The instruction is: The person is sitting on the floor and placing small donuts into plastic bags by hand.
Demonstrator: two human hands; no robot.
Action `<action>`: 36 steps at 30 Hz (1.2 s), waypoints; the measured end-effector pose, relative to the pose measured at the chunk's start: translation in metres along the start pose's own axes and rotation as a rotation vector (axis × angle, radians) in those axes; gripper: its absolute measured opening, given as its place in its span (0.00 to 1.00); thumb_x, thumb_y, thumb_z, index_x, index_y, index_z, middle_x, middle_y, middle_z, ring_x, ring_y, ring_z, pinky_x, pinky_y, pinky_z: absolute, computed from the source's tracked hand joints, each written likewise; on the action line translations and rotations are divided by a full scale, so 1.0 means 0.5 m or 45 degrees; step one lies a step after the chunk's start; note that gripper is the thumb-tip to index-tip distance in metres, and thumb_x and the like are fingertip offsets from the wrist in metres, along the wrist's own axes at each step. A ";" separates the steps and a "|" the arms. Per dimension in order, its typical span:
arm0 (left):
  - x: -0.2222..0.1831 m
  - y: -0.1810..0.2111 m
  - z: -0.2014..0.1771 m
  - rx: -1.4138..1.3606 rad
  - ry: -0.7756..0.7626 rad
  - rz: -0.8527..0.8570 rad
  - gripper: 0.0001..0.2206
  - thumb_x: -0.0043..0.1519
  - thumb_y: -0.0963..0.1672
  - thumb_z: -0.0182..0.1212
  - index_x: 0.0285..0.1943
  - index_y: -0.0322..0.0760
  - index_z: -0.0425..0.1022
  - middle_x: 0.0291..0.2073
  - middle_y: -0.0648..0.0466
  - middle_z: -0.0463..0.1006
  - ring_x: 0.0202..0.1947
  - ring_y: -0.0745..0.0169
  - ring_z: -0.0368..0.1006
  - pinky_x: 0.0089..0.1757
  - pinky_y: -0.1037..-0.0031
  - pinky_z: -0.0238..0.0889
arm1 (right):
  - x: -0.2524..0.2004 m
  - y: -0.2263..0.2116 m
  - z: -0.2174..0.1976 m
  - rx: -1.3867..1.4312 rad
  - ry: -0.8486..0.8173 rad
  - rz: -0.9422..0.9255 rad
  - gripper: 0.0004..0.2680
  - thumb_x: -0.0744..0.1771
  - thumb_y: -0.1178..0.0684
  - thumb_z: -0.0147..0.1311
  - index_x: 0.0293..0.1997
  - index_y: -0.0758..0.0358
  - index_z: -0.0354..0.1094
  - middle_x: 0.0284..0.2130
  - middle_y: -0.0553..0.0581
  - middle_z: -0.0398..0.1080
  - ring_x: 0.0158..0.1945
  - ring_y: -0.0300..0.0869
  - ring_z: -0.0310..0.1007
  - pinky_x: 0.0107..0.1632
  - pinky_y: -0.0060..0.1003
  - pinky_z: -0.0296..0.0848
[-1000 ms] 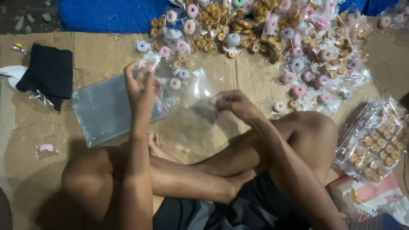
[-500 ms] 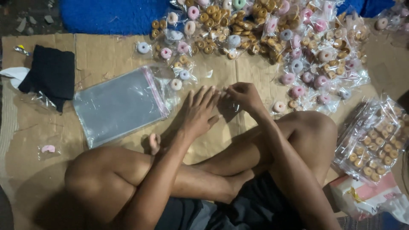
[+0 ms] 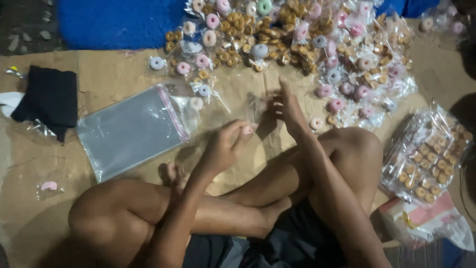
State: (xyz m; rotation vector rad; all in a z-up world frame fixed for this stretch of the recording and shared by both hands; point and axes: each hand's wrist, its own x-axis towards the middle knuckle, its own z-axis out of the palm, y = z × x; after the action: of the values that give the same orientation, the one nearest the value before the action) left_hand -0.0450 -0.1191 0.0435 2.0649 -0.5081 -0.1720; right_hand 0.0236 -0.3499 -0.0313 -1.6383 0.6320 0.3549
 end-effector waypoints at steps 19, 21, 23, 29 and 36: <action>-0.036 -0.161 -0.177 -0.024 0.431 -0.194 0.06 0.69 0.39 0.53 0.39 0.34 0.75 0.43 0.43 0.78 0.48 0.49 0.76 0.50 0.63 0.66 | -0.117 -0.052 -0.016 -0.259 -1.079 -0.240 0.11 0.61 0.55 0.68 0.43 0.70 0.75 0.29 0.58 0.74 0.31 0.42 0.75 0.31 0.35 0.78; -0.031 -0.164 -0.153 0.221 0.548 -0.141 0.03 0.66 0.38 0.59 0.43 0.36 0.78 0.35 0.47 0.78 0.38 0.49 0.78 0.39 0.69 0.71 | -0.111 -0.047 -0.018 -0.440 -1.041 -0.225 0.05 0.63 0.60 0.65 0.39 0.67 0.78 0.28 0.58 0.78 0.30 0.43 0.78 0.31 0.36 0.78; -0.016 -0.131 -0.121 0.910 0.745 -0.162 0.22 0.61 0.41 0.66 0.63 0.24 0.69 0.61 0.31 0.67 0.57 0.28 0.69 0.49 0.46 0.69 | -0.085 -0.025 -0.024 -0.304 -0.751 -0.193 0.04 0.65 0.63 0.59 0.39 0.75 0.76 0.27 0.67 0.77 0.30 0.48 0.79 0.27 0.35 0.77; -0.019 -0.046 0.036 0.637 0.210 0.199 0.26 0.58 0.49 0.70 0.62 0.31 0.74 0.62 0.35 0.70 0.58 0.32 0.70 0.53 0.44 0.65 | -0.056 -0.003 -0.006 -0.240 -0.539 -0.134 0.05 0.66 0.61 0.57 0.38 0.75 0.74 0.25 0.63 0.76 0.26 0.46 0.80 0.27 0.37 0.80; 0.002 -0.094 0.114 0.905 -0.259 -0.046 0.25 0.67 0.48 0.60 0.70 0.34 0.61 0.67 0.40 0.62 0.70 0.38 0.58 0.62 0.51 0.58 | -0.033 0.032 -0.005 -0.173 -0.455 -0.044 0.06 0.67 0.60 0.56 0.35 0.76 0.73 0.25 0.71 0.76 0.26 0.53 0.82 0.29 0.44 0.81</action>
State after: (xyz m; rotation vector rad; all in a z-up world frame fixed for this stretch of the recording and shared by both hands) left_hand -0.0489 -0.1437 -0.0260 2.7671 -0.7304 -0.2499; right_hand 0.0007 -0.3501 -0.0344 -1.6584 0.3146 0.6598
